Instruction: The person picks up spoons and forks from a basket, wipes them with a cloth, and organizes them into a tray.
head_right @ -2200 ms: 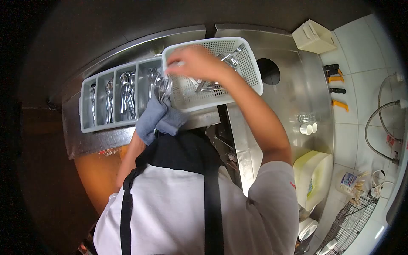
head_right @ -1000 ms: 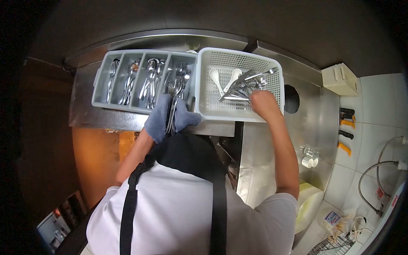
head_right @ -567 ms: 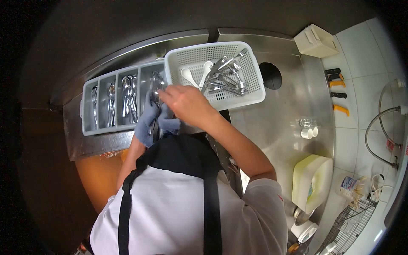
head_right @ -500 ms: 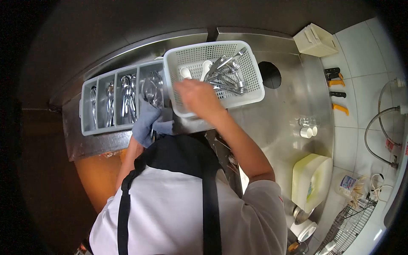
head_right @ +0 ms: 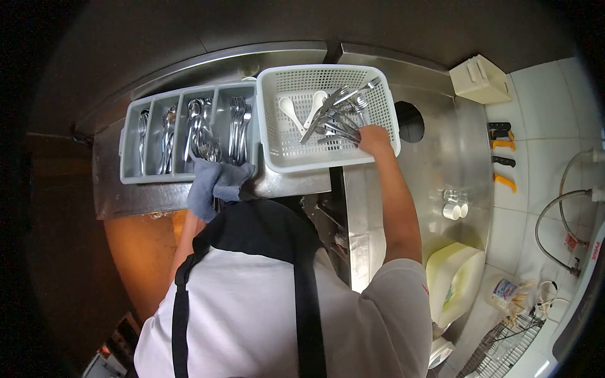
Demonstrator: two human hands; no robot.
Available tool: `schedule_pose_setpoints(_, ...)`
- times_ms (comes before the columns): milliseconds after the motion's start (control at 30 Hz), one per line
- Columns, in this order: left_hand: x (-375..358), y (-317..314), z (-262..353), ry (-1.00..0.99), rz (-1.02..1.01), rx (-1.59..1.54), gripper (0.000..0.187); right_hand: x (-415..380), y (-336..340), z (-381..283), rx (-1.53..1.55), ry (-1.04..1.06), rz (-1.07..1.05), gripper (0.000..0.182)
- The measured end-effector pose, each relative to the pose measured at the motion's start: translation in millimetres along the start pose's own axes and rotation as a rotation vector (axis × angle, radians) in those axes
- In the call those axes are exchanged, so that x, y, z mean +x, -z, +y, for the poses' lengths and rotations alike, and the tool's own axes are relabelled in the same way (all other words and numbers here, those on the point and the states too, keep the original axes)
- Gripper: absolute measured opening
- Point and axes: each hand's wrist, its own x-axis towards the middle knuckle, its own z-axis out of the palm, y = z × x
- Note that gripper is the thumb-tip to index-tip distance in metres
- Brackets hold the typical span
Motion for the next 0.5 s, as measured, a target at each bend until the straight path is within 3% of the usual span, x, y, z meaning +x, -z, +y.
schedule_pose_setpoints(67, 14, 38, -28, -0.357, 0.075, 0.696, 0.015, -4, 8, -5, -0.035, -0.016, 0.057, 0.017)
schedule_pose_setpoints(133, 13, 44, -34, -0.425, 0.144, 0.863, 0.016, 0, 5, -1, -0.085, 0.054, 0.262, 0.018)
schedule_pose_setpoints(167, 5, 23, -21, -0.319, 0.165, 0.681, 0.018, 0, 3, 0, -0.106, 0.084, 0.364, 0.019)
schedule_pose_setpoints(267, -14, -44, 21, -0.056, 0.188, 0.227, 0.022, 4, -1, 5, -0.113, 0.176, 0.267, 0.020)
schedule_pose_setpoints(500, -4, -45, 20, 0.098, 0.094, -0.115, 0.007, 2, -1, 17, -0.056, 0.098, 0.219, 0.010)
